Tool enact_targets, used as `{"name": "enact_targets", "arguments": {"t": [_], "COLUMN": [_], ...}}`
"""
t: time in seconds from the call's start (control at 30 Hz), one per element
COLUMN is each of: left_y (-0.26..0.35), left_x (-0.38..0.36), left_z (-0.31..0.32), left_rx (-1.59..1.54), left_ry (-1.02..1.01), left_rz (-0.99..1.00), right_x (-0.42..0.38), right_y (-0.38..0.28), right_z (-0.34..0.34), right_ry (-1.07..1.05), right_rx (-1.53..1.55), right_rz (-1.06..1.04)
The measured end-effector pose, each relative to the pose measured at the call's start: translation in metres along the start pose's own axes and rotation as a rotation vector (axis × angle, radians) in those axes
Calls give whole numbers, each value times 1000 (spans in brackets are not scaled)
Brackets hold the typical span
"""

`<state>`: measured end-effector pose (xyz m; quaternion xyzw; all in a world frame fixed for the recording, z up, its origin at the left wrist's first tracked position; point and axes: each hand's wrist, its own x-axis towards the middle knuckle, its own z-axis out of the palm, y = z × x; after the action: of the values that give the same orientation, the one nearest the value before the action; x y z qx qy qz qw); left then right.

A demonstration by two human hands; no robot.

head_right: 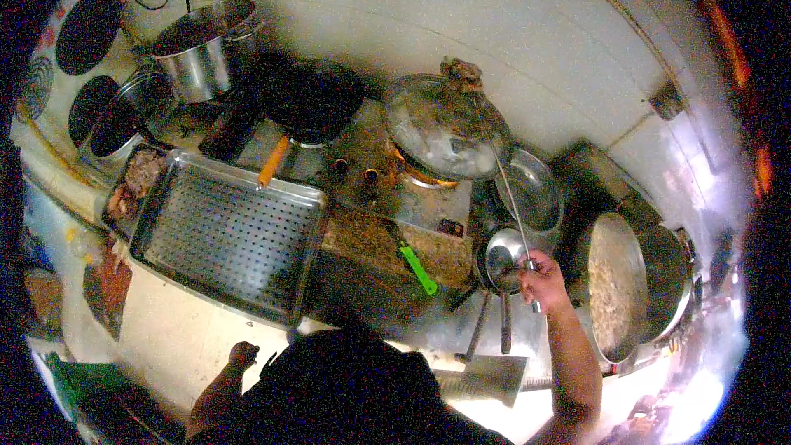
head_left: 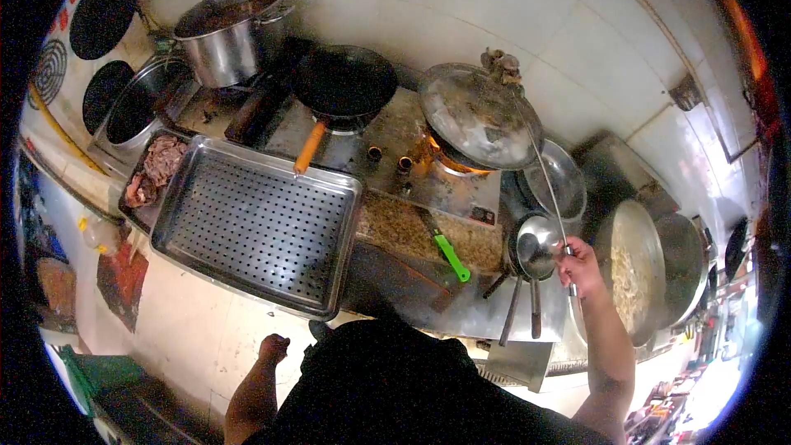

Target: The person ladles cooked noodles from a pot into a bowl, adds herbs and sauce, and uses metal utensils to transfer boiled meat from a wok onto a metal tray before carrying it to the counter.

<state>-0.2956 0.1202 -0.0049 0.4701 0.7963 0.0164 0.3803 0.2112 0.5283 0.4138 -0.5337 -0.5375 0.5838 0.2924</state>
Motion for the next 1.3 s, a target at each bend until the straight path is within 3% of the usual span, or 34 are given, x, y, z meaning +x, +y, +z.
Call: {"name": "enact_targets", "arguments": {"t": [0.07, 0.13, 0.23, 0.33, 0.37, 0.4, 0.43, 0.47, 0.5, 0.53, 0.57, 0.6, 0.67, 0.77, 0.8, 0.83, 0.9, 0.97, 1.03, 1.3], "left_y": [-5, -10, 7, -40, 22, -9, -5, -26, -15, 36, 34, 41, 45, 3, -2, 8, 5, -15, -16, -75], "left_x": [5, 6, -6, 10, -20, -4, -5, 5, 4, -26, -27, -33, -50, -32, -34, -46, -57, -61, -76, -85], "left_z": [7, 14, -8, 36, -24, 3, 0, 26, 19, -37, -37, -46, -53, 2, 8, -5, -6, 18, 13, 66], "left_rx": [9, 276, 369, 159, 33, 349, 348, 149, 112, -26, 43, -52, -108, -80, -86, -135, -242, -242, -278, -238], "left_ry": [-26, 66, 24, 169, 97, 68, 9, 84, -25, -52, -56, -61, 85, 123, 126, 93, 42, 13, 15, -2], "left_rz": [-1, 179, 260, 228, 10, 274, 220, 160, 0, -213, -99, -222, -113, -90, -92, -167, -336, -344, -440, -389], "right_x": [-1, -3, -7, -10, -10, -3, -6, -11, -8, -4, -9, -7, -7, 0, 12, 23, 39, 49, 49, 56], "right_y": [3, 10, 17, 24, 35, 42, 28, 9, 13, 15, -1, 2, 0, 6, 23, 40, 49, 58, 48, 65], "right_z": [-2, -2, 2, 5, 3, 10, 29, 47, 56, 66, 94, 108, 145, 208, 224, 241, 287, 332, 375, 446], "right_ry": [26, 47, 114, 41, 74, 92, 34, -32, -78, -120, -160, -210, -322, -488, -508, -524, -645, -713, -714, -555], "right_rx": [-70, -142, -223, -365, -324, -280, -317, -358, -352, -345, -366, -366, -288, -360, -503, -645, -795, -742, -750, -1034], "right_rz": [-18, -35, -77, -124, -193, -254, -226, -203, -217, -230, -167, -155, -67, -67, -273, -480, -446, -303, -375, -659]}}
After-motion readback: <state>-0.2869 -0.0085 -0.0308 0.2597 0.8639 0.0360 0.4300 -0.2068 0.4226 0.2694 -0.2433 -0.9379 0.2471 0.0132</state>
